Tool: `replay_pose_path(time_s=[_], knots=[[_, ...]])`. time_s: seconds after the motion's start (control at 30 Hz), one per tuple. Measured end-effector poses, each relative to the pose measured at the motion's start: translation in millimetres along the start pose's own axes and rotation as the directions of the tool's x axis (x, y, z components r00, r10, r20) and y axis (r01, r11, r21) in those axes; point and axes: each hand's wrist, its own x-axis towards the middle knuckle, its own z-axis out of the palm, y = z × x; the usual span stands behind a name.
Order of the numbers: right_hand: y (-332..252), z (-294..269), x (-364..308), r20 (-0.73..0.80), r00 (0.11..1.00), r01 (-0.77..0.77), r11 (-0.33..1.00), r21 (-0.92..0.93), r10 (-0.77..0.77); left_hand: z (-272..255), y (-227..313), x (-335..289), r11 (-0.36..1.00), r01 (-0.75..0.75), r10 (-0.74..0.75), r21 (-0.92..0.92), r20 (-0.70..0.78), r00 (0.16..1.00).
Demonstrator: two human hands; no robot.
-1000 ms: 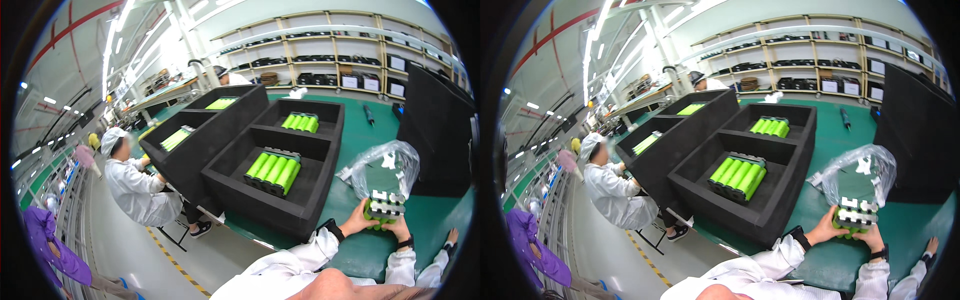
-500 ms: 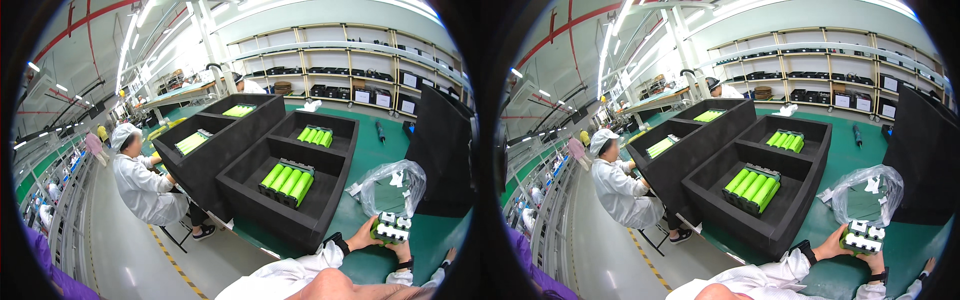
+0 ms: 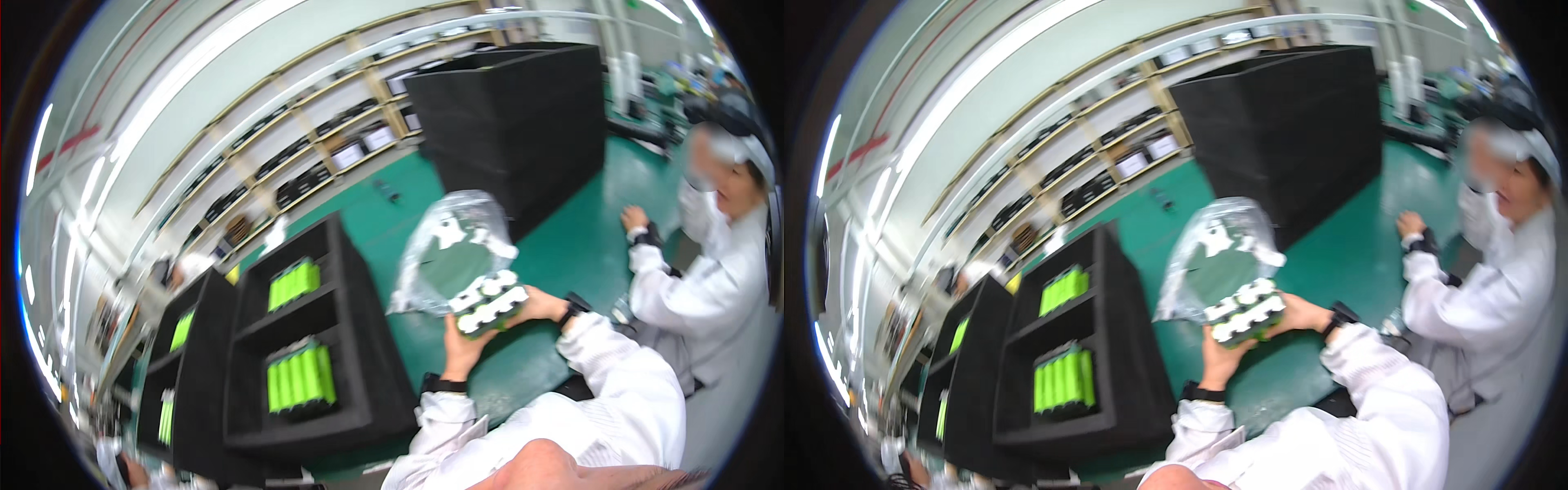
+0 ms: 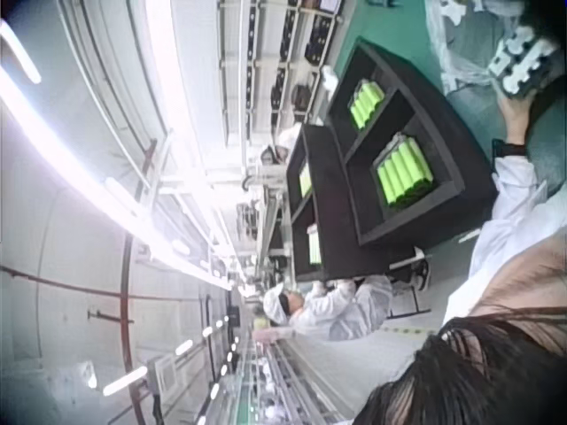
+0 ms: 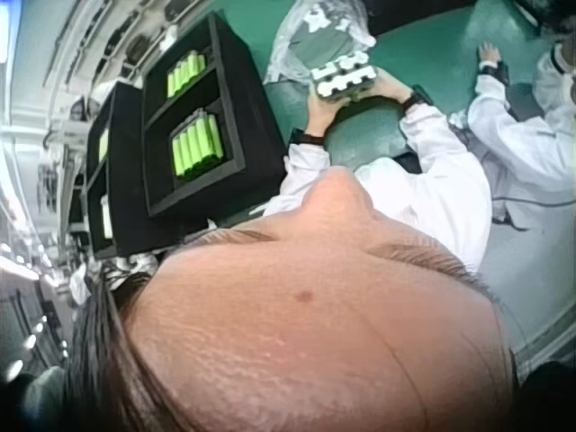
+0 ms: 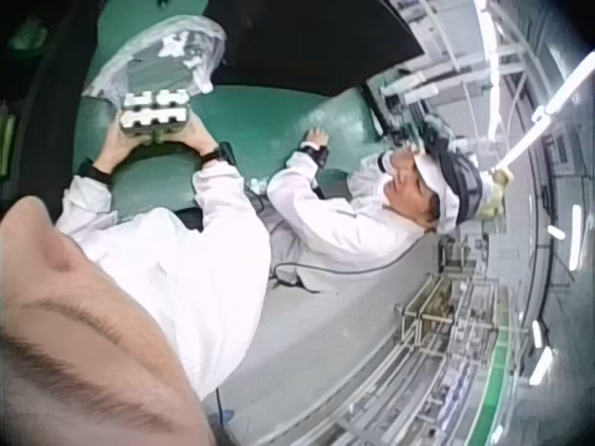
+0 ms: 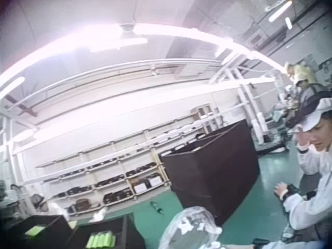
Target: The recorder is assembling battery packs by inserting battery units into foam slots and applying adhesive strips.
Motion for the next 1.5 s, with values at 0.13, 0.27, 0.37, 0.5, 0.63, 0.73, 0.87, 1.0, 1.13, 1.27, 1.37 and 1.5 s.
replay_pose_path(time_s=[0.13,0.27,0.37,0.5,0.63,0.73,0.87,1.0,1.13,1.27,1.37,1.5], knots=[[10,-2,-6,-0.034,0.995,0.092,0.995,-0.022,-0.093,2,-14,-3,0.999,0.022,-0.022,0.048,-0.017,1.000],[15,-3,-9,-0.024,0.999,0.038,0.999,-0.003,-0.038,3,-26,-4,0.999,0.003,-0.004,0.035,0.014,1.000],[22,-5,-6,-0.001,0.997,0.081,0.993,-0.086,-0.082,1,-37,-4,0.999,0.036,-0.035,-0.030,0.012,0.999],[13,-1,-3,0.006,0.996,0.091,0.994,-0.059,-0.090,-5,-37,-3,0.997,0.078,-0.078,0.003,0.014,0.997],[11,1,-6,-0.004,0.999,0.038,0.998,-0.050,-0.039,-4,-37,-4,0.995,0.087,-0.087,-0.038,0.014,0.996],[18,3,-5,-0.008,0.995,0.101,0.995,-0.024,-0.102,-3,-35,-5,0.998,0.058,-0.058,-0.031,0.018,0.998],[15,6,-6,-0.026,0.995,0.092,0.995,0.031,-0.092,-5,-40,-3,0.997,0.055,-0.056,0.056,0.016,0.998],[8,3,-5,-0.011,0.993,0.115,0.993,-0.028,-0.116,-7,-41,-4,0.990,0.052,-0.055,0.128,0.021,0.998],[9,-3,-5,0.013,0.993,0.114,0.990,-0.086,-0.113,-2,-34,-6,0.990,0.040,-0.041,0.132,0.008,0.999],[1,-3,-3,0.027,0.995,0.096,0.994,-0.056,-0.095,-2,-32,-9,0.992,0.110,-0.112,0.055,0.020,0.994],[-1,-3,-4,0.020,0.996,0.082,0.997,-0.009,-0.082,-1,-39,-13,0.995,0.090,-0.090,0.047,0.003,0.996],[-10,-8,-7,0.037,0.998,0.043,0.999,-0.006,-0.043,4,-42,-18,0.998,0.059,-0.059,0.015,-0.001,0.998]])
